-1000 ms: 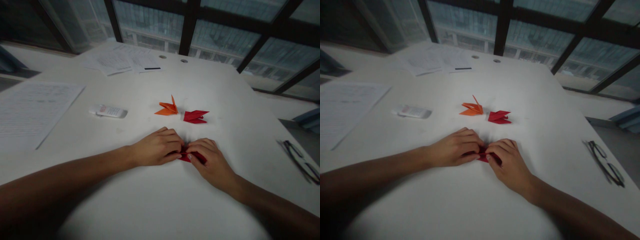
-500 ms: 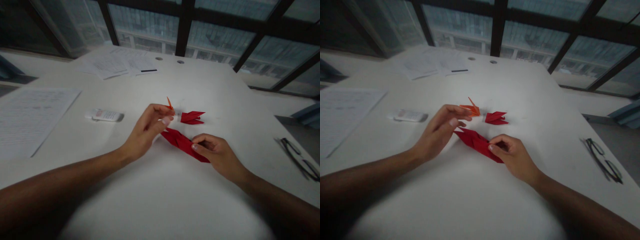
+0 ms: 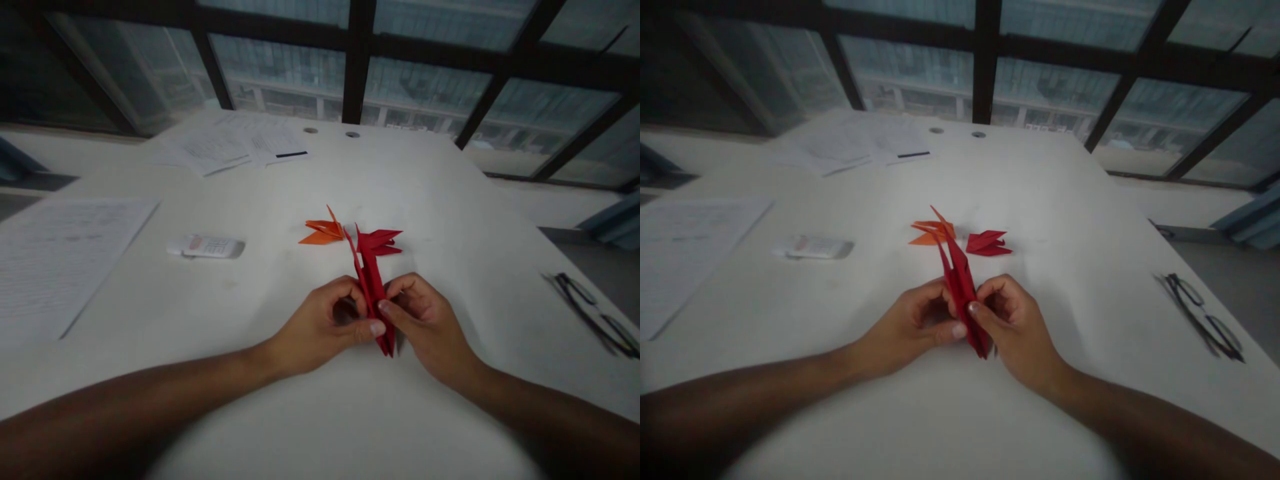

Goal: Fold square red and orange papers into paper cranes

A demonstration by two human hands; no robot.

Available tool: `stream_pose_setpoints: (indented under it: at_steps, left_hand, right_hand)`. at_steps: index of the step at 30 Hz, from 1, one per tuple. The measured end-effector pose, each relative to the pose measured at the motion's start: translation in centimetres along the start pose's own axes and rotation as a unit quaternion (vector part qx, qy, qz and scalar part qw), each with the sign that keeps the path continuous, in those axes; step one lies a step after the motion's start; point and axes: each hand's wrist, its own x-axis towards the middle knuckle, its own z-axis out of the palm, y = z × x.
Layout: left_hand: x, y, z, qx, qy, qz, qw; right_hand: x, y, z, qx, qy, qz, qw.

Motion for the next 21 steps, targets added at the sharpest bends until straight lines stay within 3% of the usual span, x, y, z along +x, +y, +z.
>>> stream_pose_setpoints:
  at_steps: [6, 14, 21]
  left_hand:
    - [0.0, -0.7, -0.1, 0.041, 0.024, 0.013, 0.999]
    - [0.4, -1.2, -0.4, -0.092, 0.036, 0.024, 0.995]
    - [0.5, -1.5, -0.6, -0.102, 0.033, 0.009, 0.994]
  right_hand:
    - [-0.2, 0.6, 0.1, -0.017, 0.002, -0.009, 1.0]
    - [0.5, 1.1, -0.2, 0.075, -0.026, 0.044, 0.996]
    - [0.7, 0.8, -0.2, 0.016, -0.016, 0.013, 1.0]
